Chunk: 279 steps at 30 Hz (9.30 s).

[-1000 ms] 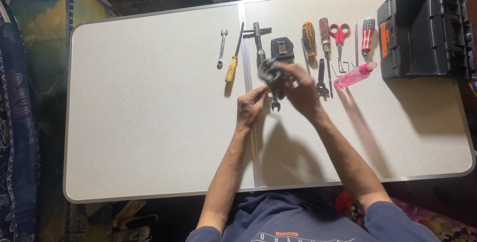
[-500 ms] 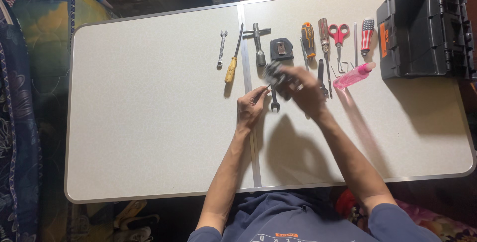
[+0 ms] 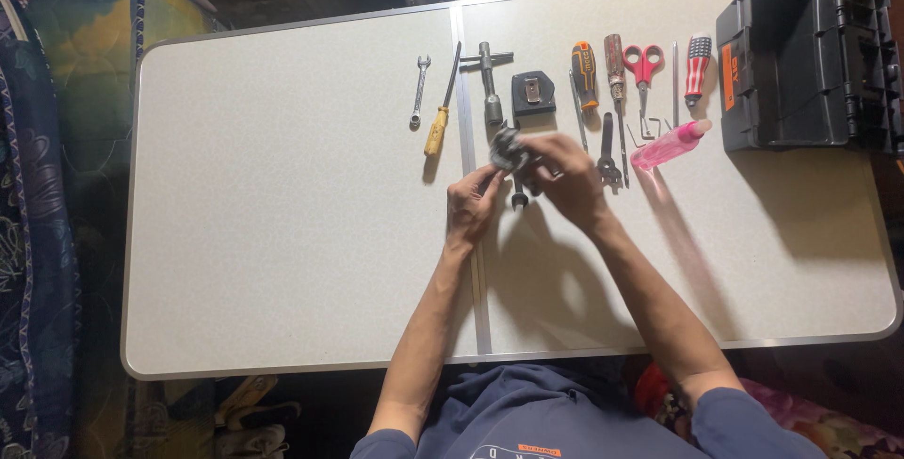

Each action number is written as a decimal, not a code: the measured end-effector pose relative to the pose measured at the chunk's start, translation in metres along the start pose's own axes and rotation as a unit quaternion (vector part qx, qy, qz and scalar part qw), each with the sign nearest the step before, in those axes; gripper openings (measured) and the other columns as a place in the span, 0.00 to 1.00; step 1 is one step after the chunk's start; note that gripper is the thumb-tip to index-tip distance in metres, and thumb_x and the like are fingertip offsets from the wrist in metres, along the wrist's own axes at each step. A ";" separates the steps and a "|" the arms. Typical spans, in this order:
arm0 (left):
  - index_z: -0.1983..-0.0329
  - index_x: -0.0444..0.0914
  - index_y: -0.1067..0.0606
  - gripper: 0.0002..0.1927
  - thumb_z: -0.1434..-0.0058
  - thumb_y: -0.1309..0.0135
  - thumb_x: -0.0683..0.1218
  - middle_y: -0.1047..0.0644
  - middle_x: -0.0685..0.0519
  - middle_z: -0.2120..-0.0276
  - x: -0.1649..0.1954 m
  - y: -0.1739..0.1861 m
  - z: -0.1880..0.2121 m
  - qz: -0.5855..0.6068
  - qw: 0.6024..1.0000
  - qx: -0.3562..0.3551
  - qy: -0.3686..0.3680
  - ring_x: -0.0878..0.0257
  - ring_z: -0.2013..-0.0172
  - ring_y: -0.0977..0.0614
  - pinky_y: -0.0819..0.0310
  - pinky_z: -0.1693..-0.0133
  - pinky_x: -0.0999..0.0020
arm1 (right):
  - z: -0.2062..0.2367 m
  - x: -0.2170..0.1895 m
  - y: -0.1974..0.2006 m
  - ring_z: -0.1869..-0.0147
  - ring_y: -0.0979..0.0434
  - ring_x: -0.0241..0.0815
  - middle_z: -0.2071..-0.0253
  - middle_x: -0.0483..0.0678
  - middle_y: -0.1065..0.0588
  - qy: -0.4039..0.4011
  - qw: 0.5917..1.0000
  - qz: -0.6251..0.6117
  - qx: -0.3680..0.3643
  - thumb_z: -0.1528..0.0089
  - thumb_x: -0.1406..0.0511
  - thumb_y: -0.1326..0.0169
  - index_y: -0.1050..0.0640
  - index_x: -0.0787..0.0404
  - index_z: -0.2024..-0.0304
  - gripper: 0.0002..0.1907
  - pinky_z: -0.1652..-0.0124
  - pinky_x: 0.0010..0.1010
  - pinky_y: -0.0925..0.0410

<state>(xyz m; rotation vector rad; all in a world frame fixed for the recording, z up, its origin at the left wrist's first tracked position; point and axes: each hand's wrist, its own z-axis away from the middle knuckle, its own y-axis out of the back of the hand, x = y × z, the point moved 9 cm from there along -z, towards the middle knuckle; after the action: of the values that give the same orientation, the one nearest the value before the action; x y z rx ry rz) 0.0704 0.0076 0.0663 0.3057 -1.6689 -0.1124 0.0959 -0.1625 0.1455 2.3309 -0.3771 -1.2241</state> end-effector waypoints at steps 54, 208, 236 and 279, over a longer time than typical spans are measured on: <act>0.38 0.36 0.25 0.16 0.26 0.53 0.42 0.20 0.52 0.77 -0.025 -0.008 0.002 0.098 0.993 -0.052 0.033 0.67 0.75 0.19 0.27 0.69 0.72 | -0.001 0.004 0.003 0.52 0.18 0.49 0.48 0.52 0.22 -0.059 0.994 -0.089 -0.002 0.41 0.80 0.45 0.25 0.59 0.45 0.23 0.55 0.33 0.24; 0.25 0.35 0.43 0.33 0.33 0.51 0.35 0.16 0.44 0.52 -0.008 -0.005 -0.001 0.065 0.997 -0.037 -0.008 0.62 0.55 0.13 0.21 0.50 0.71 | -0.008 0.008 0.009 0.54 0.18 0.47 0.50 0.55 0.22 -0.112 0.989 0.100 0.011 0.43 0.72 0.40 0.25 0.64 0.42 0.24 0.55 0.35 0.23; 0.25 0.33 0.42 0.31 0.31 0.52 0.36 0.16 0.43 0.52 -0.018 -0.005 -0.001 0.078 0.997 -0.025 -0.006 0.61 0.51 0.14 0.20 0.48 0.71 | -0.016 0.014 0.037 0.53 0.18 0.48 0.51 0.55 0.24 -0.108 0.989 0.076 0.069 0.40 0.74 0.41 0.26 0.63 0.40 0.24 0.54 0.35 0.24; 0.44 0.33 0.24 0.15 0.25 0.55 0.46 0.23 0.55 0.75 -0.042 -0.008 0.000 0.151 0.988 -0.022 0.039 0.71 0.72 0.22 0.24 0.65 0.74 | -0.021 0.018 0.035 0.54 0.19 0.43 0.49 0.52 0.23 -0.038 0.992 0.055 0.107 0.38 0.78 0.41 0.24 0.57 0.38 0.26 0.56 0.31 0.24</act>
<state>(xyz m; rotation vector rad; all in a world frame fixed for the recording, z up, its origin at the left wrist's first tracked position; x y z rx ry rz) 0.0756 0.0112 0.0243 0.0219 -1.6139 0.0879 0.1227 -0.1940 0.1617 2.4075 -0.6833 -1.2768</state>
